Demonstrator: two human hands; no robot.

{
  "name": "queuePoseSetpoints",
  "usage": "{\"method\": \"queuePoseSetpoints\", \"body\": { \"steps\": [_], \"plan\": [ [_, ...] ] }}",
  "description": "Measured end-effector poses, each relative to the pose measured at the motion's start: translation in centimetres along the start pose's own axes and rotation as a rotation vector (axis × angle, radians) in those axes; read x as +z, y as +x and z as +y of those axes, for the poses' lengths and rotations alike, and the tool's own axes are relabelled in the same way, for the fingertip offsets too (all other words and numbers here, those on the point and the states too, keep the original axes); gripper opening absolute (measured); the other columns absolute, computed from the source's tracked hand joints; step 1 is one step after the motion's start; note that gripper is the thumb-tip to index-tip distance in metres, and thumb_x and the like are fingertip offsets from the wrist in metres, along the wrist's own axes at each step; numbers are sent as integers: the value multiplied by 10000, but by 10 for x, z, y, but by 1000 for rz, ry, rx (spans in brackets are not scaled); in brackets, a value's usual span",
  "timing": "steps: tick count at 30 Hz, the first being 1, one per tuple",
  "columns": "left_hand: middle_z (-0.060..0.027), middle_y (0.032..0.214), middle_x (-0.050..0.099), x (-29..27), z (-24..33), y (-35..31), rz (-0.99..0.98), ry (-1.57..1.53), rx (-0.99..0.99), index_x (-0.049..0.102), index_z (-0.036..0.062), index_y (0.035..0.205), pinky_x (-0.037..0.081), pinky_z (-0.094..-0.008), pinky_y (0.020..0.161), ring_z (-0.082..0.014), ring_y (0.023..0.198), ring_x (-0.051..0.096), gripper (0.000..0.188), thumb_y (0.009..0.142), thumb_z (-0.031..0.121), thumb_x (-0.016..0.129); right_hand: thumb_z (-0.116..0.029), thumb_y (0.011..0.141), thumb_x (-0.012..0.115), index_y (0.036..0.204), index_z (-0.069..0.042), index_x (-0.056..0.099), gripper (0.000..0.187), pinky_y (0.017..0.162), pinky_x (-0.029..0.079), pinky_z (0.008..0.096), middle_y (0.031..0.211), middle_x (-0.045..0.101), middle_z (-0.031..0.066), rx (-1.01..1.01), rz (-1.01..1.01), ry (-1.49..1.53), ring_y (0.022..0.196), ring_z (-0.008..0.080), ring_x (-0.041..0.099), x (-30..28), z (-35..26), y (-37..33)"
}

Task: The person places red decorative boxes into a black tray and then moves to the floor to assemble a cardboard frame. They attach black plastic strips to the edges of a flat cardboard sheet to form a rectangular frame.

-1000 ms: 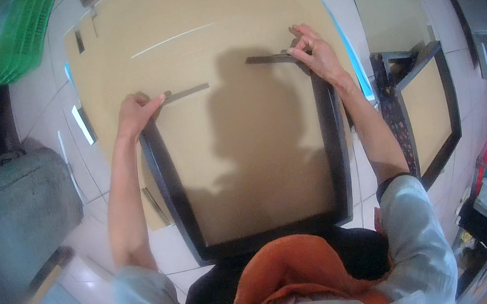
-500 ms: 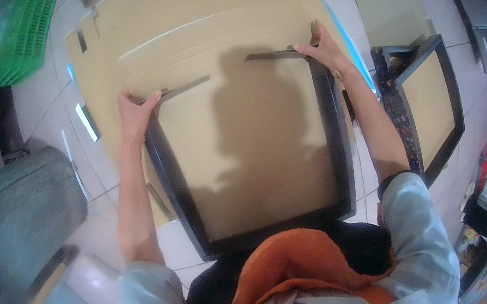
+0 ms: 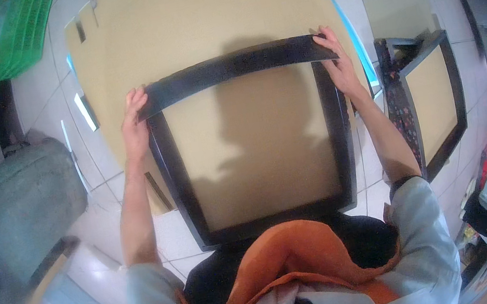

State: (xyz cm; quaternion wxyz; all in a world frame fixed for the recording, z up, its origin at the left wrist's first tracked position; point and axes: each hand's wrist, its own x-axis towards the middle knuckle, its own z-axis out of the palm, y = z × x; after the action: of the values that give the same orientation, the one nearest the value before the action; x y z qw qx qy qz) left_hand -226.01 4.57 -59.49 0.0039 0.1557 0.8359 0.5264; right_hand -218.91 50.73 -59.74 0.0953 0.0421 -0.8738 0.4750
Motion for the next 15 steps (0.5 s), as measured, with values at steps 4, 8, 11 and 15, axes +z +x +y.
{"method": "queuePoseSetpoints", "body": {
  "steps": [4,8,11,15],
  "plan": [
    [-126,1263,468,-35,8,18,-374,216,56,558,36,1121,252,-370,1037,-251,1228,372,286,875,25,413,-3,751,475,1273,-129,428,539,1086,124,371,1394,280,136,-31,-380,-227,1333,288,144,-34,-10,4],
    [-146,1244,476,-48,35,60,-704,363,-83,481,49,1211,290,-343,1010,-255,1210,391,415,841,231,532,-93,753,504,1312,-119,372,575,1061,188,389,1362,322,163,-104,-779,-437,1289,309,229,-69,-29,48],
    [-147,1188,510,-8,67,81,-791,571,-160,439,65,1242,354,-336,956,-265,1154,446,595,765,370,622,-199,758,571,1286,-92,383,571,997,290,392,1283,409,170,77,-912,-215,1195,324,362,-57,-35,76],
    [-126,1143,533,33,50,101,-881,572,36,449,100,1226,407,-362,890,-285,1081,499,668,689,424,677,-409,697,661,1247,-68,397,699,929,355,375,1155,494,154,36,-929,-260,1085,309,471,-19,-23,91]
  ]
}}
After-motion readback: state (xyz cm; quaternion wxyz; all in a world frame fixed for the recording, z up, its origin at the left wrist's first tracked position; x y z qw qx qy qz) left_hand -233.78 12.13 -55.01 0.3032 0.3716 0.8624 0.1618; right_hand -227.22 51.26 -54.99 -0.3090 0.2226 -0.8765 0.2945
